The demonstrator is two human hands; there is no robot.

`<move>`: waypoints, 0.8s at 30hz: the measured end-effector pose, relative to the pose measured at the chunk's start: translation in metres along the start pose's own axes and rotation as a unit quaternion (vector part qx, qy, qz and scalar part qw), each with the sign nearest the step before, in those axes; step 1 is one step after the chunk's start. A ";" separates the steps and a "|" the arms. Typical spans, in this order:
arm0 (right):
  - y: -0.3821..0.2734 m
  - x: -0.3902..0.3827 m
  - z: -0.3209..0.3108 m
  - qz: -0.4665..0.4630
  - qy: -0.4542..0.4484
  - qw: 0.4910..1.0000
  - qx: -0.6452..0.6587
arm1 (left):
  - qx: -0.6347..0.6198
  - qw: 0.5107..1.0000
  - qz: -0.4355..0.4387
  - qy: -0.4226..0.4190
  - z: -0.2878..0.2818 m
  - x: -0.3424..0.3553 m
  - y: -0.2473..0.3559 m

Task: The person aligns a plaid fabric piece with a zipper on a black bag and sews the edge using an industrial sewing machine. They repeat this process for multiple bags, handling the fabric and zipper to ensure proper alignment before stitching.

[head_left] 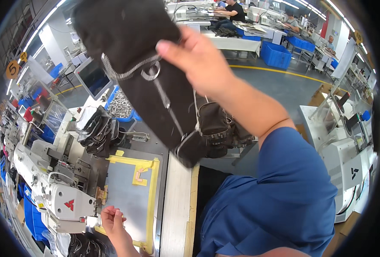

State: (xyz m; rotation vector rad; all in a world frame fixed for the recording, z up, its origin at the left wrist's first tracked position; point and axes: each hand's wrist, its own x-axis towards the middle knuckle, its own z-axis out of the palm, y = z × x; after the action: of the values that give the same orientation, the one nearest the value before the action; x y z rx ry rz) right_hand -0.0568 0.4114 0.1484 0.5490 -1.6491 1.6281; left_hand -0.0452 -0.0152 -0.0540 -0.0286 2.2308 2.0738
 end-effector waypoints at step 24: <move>0.137 0.065 -0.292 0.250 0.236 0.935 -0.085 | 0.125 0.992 -0.010 -0.031 -0.025 0.018 -0.053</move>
State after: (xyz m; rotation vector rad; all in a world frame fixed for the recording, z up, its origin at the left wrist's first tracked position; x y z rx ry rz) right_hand -0.1406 0.7235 0.0834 -0.3649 -1.6032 1.7609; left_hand -0.0603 -0.0430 -0.1063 0.0309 2.4212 1.7455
